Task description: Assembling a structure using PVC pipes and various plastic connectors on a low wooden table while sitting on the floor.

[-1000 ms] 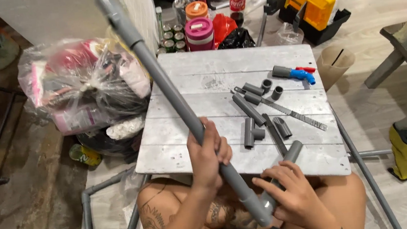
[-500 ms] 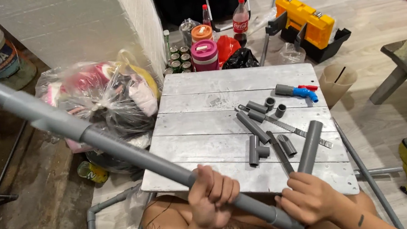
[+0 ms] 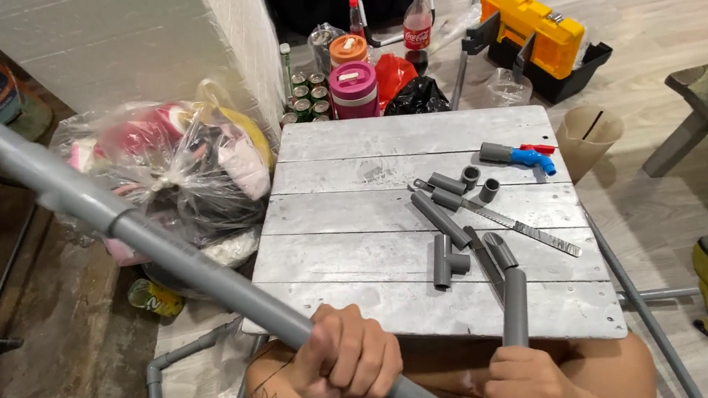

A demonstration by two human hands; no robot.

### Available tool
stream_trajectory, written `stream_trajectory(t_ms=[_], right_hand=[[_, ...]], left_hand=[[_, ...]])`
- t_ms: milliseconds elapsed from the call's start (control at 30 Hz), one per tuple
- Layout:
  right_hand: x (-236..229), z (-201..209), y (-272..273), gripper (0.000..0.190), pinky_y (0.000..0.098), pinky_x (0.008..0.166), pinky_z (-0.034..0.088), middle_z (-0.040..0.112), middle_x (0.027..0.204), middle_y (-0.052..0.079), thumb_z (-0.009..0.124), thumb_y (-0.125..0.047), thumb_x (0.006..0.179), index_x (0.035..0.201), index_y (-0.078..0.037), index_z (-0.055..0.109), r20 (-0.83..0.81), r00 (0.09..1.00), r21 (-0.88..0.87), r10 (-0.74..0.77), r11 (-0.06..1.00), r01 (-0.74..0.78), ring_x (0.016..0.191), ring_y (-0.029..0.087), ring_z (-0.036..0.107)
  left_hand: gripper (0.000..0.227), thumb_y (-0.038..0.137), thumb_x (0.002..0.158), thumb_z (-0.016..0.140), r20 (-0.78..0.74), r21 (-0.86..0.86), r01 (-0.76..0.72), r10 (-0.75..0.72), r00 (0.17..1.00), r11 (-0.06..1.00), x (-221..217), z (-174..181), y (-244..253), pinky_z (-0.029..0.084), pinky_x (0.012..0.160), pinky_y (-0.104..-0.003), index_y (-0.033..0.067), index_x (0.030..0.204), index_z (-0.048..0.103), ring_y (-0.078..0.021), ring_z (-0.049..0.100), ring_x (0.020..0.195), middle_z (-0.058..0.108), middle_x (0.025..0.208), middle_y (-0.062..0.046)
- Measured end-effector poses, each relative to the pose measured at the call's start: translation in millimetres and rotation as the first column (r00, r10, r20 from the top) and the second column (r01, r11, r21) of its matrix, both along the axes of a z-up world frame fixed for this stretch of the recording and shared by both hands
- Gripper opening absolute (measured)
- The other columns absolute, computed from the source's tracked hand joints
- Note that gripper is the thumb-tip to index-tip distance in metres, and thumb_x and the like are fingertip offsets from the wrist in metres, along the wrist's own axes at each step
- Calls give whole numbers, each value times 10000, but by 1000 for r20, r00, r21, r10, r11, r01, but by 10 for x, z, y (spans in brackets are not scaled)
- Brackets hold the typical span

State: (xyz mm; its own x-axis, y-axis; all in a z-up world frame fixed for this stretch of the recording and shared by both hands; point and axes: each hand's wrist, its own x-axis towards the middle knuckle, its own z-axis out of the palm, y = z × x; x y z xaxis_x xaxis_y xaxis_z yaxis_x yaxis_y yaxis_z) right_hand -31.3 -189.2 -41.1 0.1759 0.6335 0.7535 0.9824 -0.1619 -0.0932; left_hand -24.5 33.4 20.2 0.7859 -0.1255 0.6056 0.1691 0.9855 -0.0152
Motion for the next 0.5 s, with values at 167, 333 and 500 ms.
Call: stream_trajectory(t_ms=[167,333,500], right_hand=[[-8,-180,-41,463,296,526,258,296,611,29,462,-74,1056,628,-101,286,-255,948,61,191,982,-181,500,177,280],[22,24,56,372,282,610,401,456,710,35,529,-30,1098,737,-59,445,-227,952,-182,206,951,-249,583,194,429],[-95,-79,30,345,292,702,512,504,717,13,550,-75,1100,761,-84,486,-157,984,-252,81,960,-120,602,186,493]], left_hand=[[451,154,1061,502,116,-95,-10,22,993,995,-32,41,17,302,332,-246,148,620,407,-75,254,320,346,434,60],[169,75,1033,499,80,66,-61,56,995,996,-131,61,188,281,324,-237,48,882,570,-76,192,306,288,429,60],[388,68,1034,399,-64,96,-72,78,995,993,-181,6,354,269,303,-229,120,653,457,-68,225,288,299,399,72]])
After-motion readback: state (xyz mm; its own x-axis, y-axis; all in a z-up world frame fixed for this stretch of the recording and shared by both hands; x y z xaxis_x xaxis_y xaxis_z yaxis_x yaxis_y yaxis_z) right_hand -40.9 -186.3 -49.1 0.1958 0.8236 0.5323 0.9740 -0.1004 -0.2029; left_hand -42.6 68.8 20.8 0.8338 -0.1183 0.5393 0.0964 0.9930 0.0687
